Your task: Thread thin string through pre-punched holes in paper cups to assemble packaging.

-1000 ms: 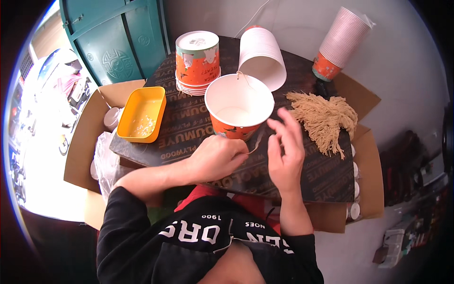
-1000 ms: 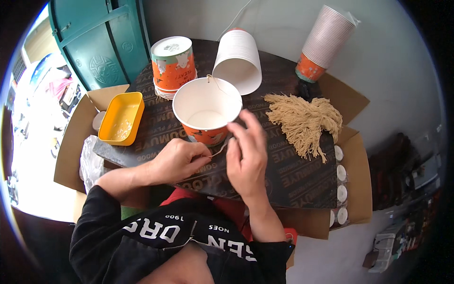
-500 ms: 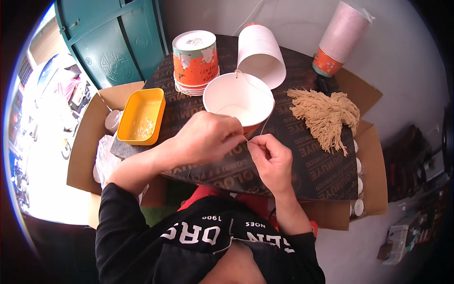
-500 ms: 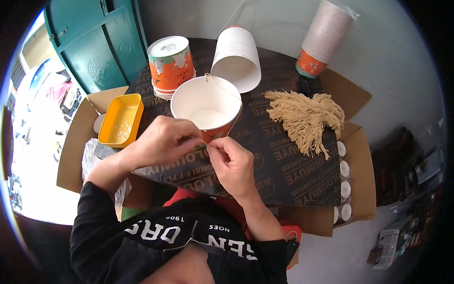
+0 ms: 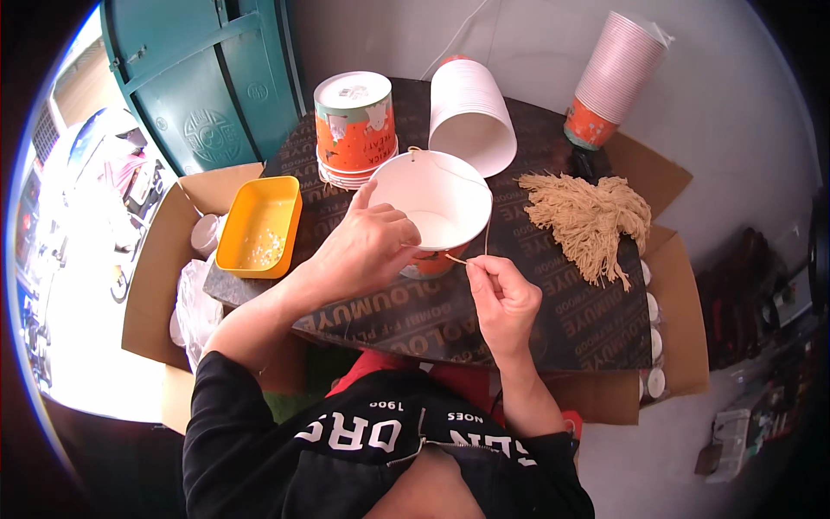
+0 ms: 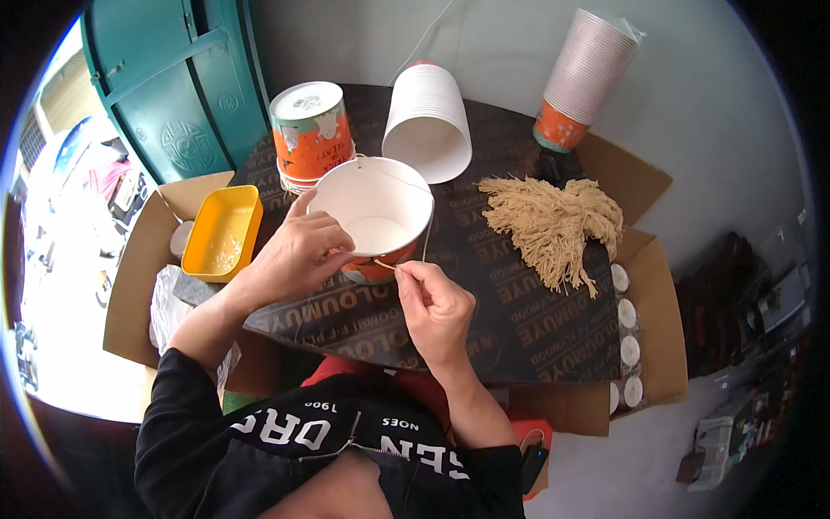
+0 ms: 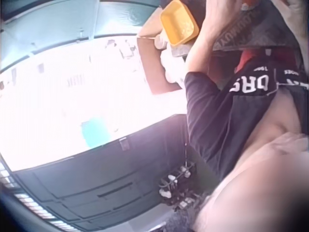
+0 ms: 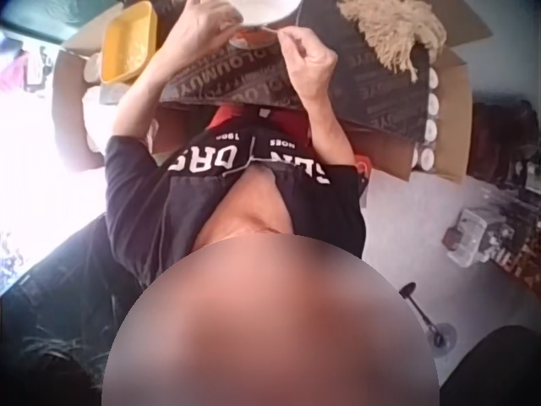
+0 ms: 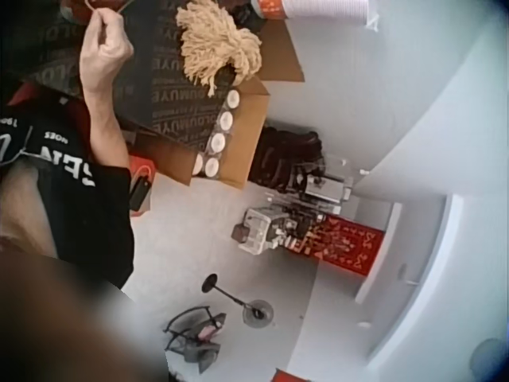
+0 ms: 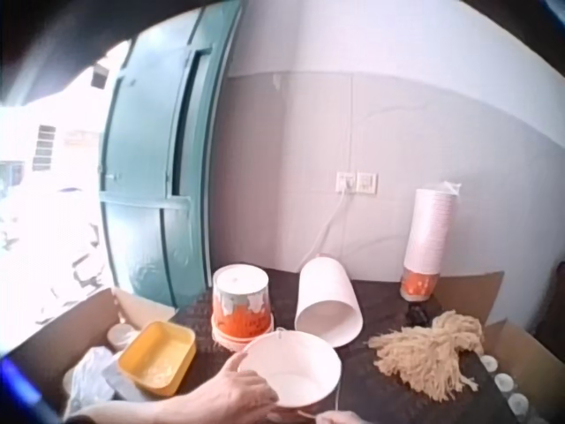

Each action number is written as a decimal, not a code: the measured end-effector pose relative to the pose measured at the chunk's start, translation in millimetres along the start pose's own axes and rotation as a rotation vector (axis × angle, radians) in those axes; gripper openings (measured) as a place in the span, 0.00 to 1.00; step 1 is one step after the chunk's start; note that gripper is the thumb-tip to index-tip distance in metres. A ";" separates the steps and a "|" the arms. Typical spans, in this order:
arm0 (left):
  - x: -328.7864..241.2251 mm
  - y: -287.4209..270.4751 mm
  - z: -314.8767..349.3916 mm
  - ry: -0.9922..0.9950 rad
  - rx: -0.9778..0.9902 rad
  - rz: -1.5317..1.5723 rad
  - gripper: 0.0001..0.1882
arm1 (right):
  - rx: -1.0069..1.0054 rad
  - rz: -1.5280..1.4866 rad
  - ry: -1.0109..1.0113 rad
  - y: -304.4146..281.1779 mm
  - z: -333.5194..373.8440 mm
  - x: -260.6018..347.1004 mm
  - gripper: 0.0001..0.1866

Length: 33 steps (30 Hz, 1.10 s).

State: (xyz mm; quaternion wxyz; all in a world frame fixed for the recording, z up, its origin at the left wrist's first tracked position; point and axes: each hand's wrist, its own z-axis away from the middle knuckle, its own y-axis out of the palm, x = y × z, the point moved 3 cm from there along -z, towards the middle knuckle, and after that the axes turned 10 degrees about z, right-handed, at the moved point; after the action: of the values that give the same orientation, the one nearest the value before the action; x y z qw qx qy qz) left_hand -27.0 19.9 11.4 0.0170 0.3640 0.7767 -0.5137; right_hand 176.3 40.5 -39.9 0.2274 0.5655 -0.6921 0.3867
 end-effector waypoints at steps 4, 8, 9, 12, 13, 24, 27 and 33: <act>-6.3 2.4 0.4 0.016 0.001 0.052 0.02 | -0.040 0.082 -0.038 -1.1 5.6 -4.1 0.03; -10.3 1.2 -1.5 -0.013 0.039 0.072 0.02 | -0.096 0.160 -0.086 -0.7 14.0 -9.0 0.05; -10.8 0.9 -1.7 -0.013 0.042 0.073 0.02 | -0.114 0.161 -0.088 0.0 15.8 -9.8 0.05; -11.1 -1.3 -3.1 -0.033 -0.002 0.155 0.02 | -0.144 0.173 -0.158 2.8 17.4 -6.8 0.07; -11.0 -1.8 -4.6 -0.037 0.012 0.155 0.02 | -0.145 0.164 -0.168 4.5 18.2 -8.6 0.07; -9.5 -4.0 -7.6 -0.034 0.027 0.153 0.01 | -0.162 0.192 -0.237 12.9 14.4 -10.3 0.09; -7.4 -5.6 -8.4 -0.039 0.019 0.160 0.02 | -0.161 0.188 -0.236 15.6 14.0 -10.9 0.09; 0.7 -4.6 -18.0 -0.070 0.091 0.150 0.06 | -0.167 0.222 -0.251 17.5 10.9 -13.5 0.09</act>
State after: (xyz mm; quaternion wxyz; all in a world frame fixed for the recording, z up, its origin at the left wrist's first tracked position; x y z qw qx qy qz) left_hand -24.0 33.8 23.2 0.0659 0.4032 0.7223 -0.5580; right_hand 164.3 41.2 -61.4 0.1414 0.5087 -0.8028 0.2770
